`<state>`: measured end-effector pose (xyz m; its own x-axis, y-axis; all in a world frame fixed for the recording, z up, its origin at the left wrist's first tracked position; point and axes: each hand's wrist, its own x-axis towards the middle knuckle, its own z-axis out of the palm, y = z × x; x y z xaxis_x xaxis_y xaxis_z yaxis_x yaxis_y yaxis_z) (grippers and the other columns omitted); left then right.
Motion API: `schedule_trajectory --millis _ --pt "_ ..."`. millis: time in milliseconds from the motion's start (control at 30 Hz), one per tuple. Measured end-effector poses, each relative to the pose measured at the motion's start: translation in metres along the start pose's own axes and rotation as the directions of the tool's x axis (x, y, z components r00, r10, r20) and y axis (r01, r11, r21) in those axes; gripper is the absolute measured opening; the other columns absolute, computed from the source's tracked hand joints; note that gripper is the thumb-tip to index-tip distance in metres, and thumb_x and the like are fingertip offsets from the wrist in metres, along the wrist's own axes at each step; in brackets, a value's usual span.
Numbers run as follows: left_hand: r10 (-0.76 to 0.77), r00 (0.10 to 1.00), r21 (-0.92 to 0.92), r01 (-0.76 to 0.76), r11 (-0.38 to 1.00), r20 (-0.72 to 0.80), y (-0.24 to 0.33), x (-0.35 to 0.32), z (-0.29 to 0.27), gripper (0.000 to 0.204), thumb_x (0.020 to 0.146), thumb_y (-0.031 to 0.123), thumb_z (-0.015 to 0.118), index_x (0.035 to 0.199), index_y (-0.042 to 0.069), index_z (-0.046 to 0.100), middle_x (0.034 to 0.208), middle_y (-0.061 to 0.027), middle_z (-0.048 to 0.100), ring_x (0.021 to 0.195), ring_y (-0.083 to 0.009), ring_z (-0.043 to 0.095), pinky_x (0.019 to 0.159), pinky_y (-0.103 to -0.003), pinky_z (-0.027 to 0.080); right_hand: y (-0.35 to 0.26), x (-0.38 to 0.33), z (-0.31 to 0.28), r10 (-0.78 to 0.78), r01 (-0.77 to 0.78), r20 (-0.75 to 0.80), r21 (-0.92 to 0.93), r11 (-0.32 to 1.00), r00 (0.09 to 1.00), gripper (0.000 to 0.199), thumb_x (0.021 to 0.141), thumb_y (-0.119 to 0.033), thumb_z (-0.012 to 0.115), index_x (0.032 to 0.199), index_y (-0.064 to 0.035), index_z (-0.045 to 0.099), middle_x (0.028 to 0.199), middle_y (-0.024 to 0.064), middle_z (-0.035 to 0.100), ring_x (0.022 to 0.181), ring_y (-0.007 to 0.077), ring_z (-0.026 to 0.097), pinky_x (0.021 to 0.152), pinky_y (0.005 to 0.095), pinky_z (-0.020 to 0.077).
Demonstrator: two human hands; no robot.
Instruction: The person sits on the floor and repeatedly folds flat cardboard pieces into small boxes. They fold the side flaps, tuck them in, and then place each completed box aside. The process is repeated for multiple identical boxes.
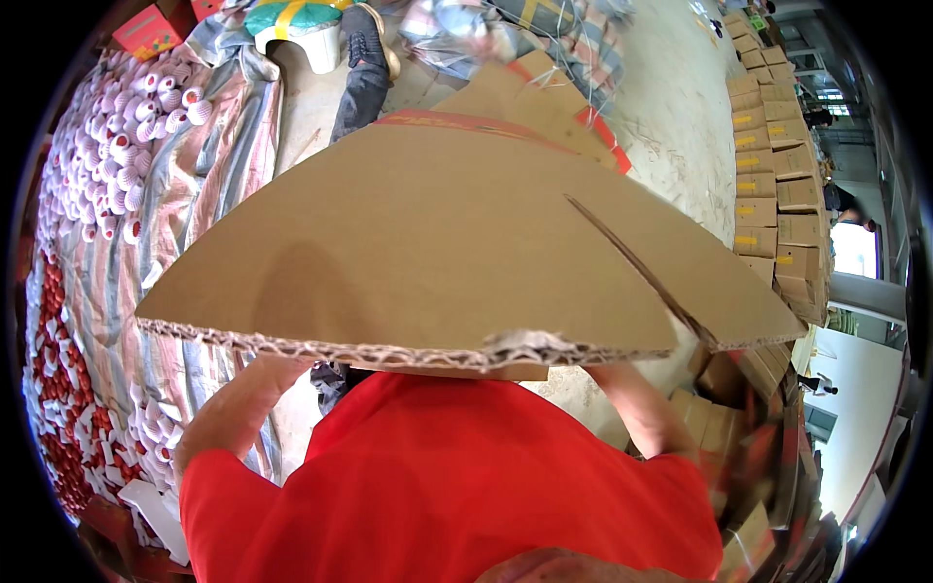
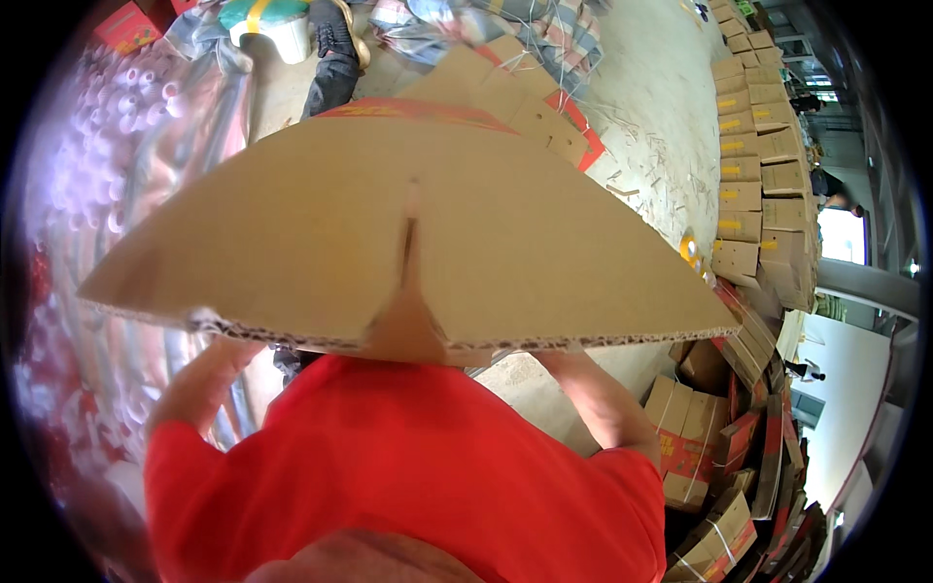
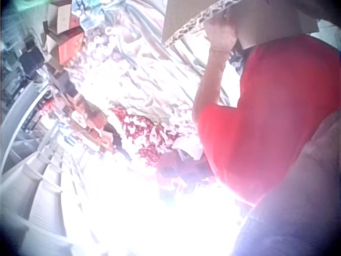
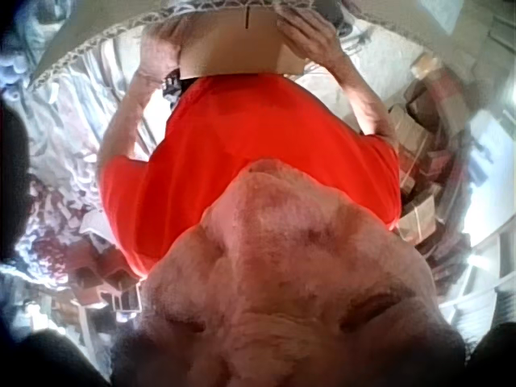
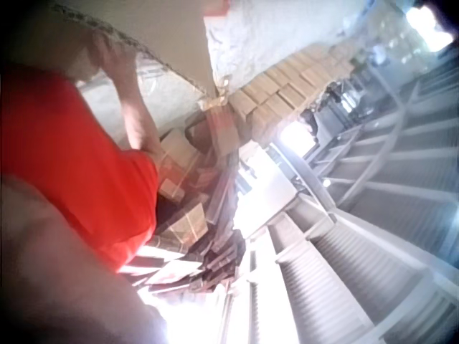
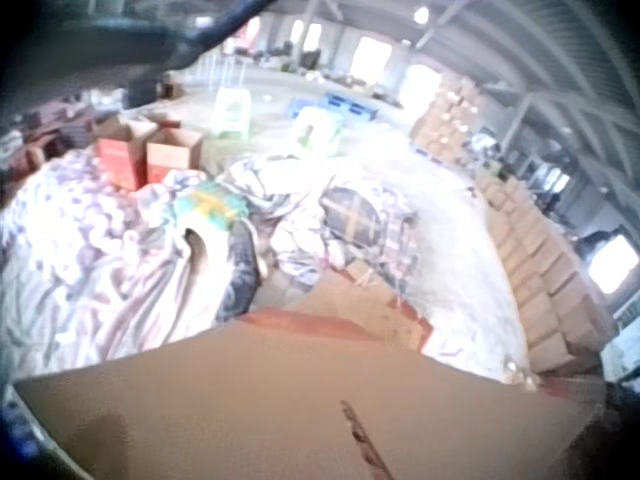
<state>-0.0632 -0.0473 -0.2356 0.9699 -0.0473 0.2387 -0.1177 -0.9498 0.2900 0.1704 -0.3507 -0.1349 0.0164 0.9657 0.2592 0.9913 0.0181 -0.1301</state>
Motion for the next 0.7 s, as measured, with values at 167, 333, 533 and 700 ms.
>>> schedule_trajectory --millis 167,333,533,700 --pt "-0.084 0.986 -0.012 0.086 0.996 0.141 0.000 -0.025 0.021 0.035 0.086 0.028 0.066 0.117 0.012 0.071 0.095 -0.0117 0.072 0.073 -0.0328 0.067 0.062 -0.047 0.050 -0.011 -0.003 -0.003 -0.024 0.024 0.029 0.002 1.000 0.999 0.018 0.092 -0.006 0.072 0.109 -0.0014 0.069 0.135 0.0164 0.070 0.128 0.0353 0.067 0.102 0.0440 0.0592" --pt "-0.108 0.988 -0.033 0.112 0.993 0.112 0.009 -0.035 0.023 0.037 0.086 0.025 0.067 0.119 0.009 0.070 0.106 -0.0136 0.071 0.086 -0.0341 0.066 0.073 -0.047 0.051 -0.015 -0.005 -0.007 -0.041 0.041 0.032 0.011 0.999 0.999 0.018 0.092 -0.007 0.072 0.109 -0.0022 0.069 0.134 0.0153 0.070 0.127 0.0344 0.067 0.101 0.0431 0.0592" --pt "-0.129 0.989 -0.047 0.133 0.990 0.068 0.021 -0.041 0.020 0.040 0.086 0.022 0.069 0.122 0.005 0.070 0.119 -0.0160 0.069 0.100 -0.0358 0.065 0.086 -0.047 0.052 -0.018 -0.005 -0.013 -0.052 0.051 0.033 0.023 0.998 0.998 0.018 0.092 -0.007 0.072 0.110 -0.0031 0.069 0.134 0.0140 0.070 0.126 0.0333 0.067 0.100 0.0420 0.0591" --pt "-0.118 0.992 -0.079 0.114 0.990 -0.051 0.030 -0.032 0.012 0.043 0.085 0.019 0.070 0.124 0.001 0.069 0.131 -0.0179 0.067 0.113 -0.0372 0.065 0.096 -0.047 0.052 -0.011 -0.001 -0.019 -0.046 0.045 0.021 0.029 0.999 0.999 0.018 0.093 -0.008 0.071 0.110 -0.0039 0.070 0.134 0.0129 0.070 0.126 0.0324 0.067 0.100 0.0410 0.0591"
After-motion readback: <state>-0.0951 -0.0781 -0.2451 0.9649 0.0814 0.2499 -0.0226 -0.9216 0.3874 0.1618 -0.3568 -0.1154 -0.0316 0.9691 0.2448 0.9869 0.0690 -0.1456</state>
